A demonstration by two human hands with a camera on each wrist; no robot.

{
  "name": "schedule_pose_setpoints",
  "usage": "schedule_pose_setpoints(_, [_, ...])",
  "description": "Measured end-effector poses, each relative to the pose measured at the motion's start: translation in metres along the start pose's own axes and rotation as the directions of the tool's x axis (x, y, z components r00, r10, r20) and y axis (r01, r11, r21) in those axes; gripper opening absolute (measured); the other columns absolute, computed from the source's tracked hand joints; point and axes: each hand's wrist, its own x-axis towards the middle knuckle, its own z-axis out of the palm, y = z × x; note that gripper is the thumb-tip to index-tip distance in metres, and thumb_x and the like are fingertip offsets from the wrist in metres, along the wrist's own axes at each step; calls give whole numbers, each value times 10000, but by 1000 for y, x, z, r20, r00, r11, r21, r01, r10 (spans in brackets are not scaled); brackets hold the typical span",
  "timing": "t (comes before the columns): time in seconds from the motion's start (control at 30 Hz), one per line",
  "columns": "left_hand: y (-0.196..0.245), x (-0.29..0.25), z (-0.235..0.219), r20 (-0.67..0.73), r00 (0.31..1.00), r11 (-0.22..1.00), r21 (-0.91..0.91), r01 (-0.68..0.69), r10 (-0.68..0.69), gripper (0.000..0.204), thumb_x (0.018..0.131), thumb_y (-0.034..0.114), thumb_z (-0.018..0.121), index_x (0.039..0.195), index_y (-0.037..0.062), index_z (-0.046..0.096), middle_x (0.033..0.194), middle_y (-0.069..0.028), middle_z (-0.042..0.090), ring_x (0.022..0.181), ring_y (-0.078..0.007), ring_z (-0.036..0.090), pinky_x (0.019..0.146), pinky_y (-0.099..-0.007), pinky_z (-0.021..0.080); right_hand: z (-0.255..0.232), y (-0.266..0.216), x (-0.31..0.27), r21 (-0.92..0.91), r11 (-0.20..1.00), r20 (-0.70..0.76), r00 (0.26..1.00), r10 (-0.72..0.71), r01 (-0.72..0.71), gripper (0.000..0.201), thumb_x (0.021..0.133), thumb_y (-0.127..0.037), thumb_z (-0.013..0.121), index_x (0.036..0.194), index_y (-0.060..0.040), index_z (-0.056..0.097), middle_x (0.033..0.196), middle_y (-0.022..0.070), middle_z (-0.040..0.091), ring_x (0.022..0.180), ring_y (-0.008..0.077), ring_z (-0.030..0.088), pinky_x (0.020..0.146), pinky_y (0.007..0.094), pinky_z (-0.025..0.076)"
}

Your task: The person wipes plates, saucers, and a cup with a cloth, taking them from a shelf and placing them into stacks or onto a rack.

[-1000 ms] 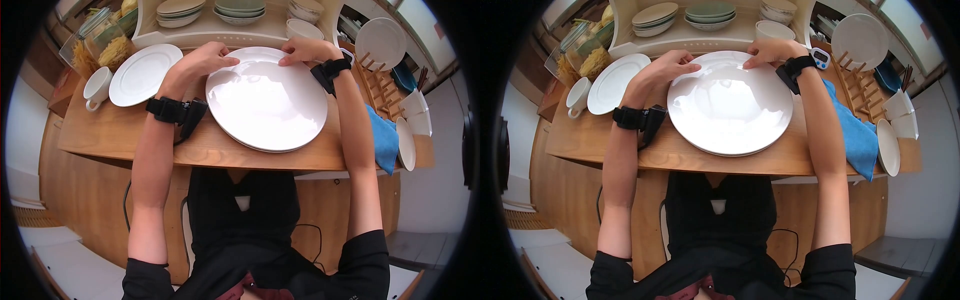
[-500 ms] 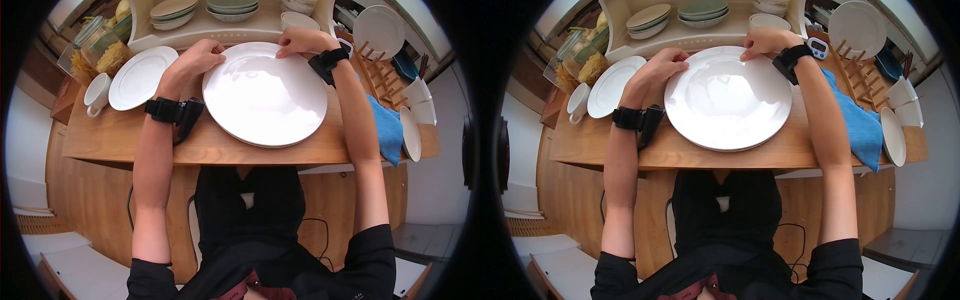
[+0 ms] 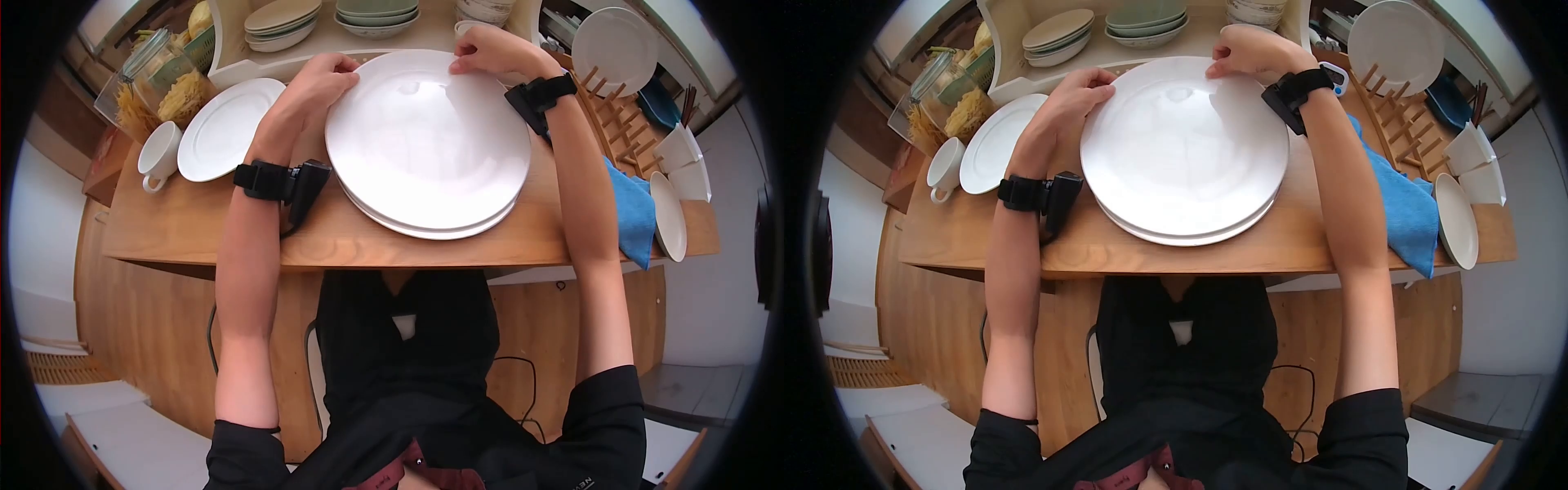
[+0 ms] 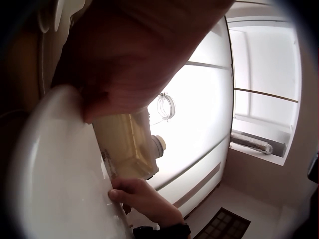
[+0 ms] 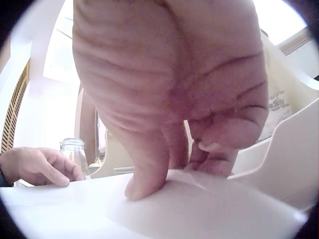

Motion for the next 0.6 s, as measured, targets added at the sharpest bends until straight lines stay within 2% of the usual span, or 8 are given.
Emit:
schedule_pose_setpoints(0.03, [1,0,1,-33,999,998,-55,-4,2,266,894,126,601,1086,-55,636,936,-87,654,863,-159,591,781,-291,474,-1,1,-1,28,999,-86,996,-28,30,291,857,-282,712,849,5,662,681,102,600,643,191,550,629,327,445])
schedule_pose_setpoints(0.13, [7,-1,-1,-87,995,979,-190,-70,54,261,921,142,589,1104,-39,631,944,-66,653,852,-129,589,768,-256,474,-14,-2,-3,41,999,-98,995,-18,23,294,865,-278,706,860,9,640,697,105,589,625,179,522,619,326,431])
schedule_pose_setpoints(0.2, [10,-4,-3,-112,989,955,-270,-126,99,258,935,154,584,1114,-26,631,952,-56,655,852,-113,590,766,-237,474,-27,-11,-8,-11,1000,-82,996,18,-19,249,868,-242,705,912,-3,653,748,72,625,678,132,572,621,299,476])
schedule_pose_setpoints(0.27, [16,-4,-4,-172,972,923,-324,-208,159,265,944,164,596,1153,2,618,1024,-41,646,909,-83,596,814,-220,482,-42,-20,-16,42,999,-212,977,27,-18,236,821,-206,690,890,19,697,740,151,679,660,227,629,643,321,501])
schedule_pose_setpoints(0.33, [23,-7,-6,-174,966,904,-351,-243,192,303,945,181,598,1196,11,595,1062,-43,642,951,-91,607,826,-221,494,-54,-23,-18,33,999,-250,968,4,4,227,822,-208,686,863,15,691,734,145,673,651,212,628,622,328,496])
schedule_pose_setpoints(0.4, [29,-12,-7,-178,944,826,-456,-331,279,412,925,210,629,1278,19,539,1110,-53,636,1007,-122,607,885,-259,488,-67,-31,-26,137,991,-373,927,49,3,219,819,-193,688,848,24,684,706,126,660,641,179,614,597,328,489])
schedule_pose_setpoints(0.53, [42,-25,-1,-141,937,819,-456,-348,320,576,904,279,642,1385,32,442,1219,-81,594,1126,-169,572,965,-318,462,-86,-56,-42,180,983,-543,837,69,36,169,819,-137,680,816,31,670,658,97,626,623,146,577,573,318,471])
schedule_pose_setpoints(0.6, [60,-32,11,-311,865,613,-613,-499,394,458,950,141,598,1370,25,456,1172,-98,627,1054,-168,606,900,-319,509,-93,-57,-44,85,994,-576,818,-11,74,154,816,-118,690,818,35,671,670,96,632,629,157,580,593,310,473])
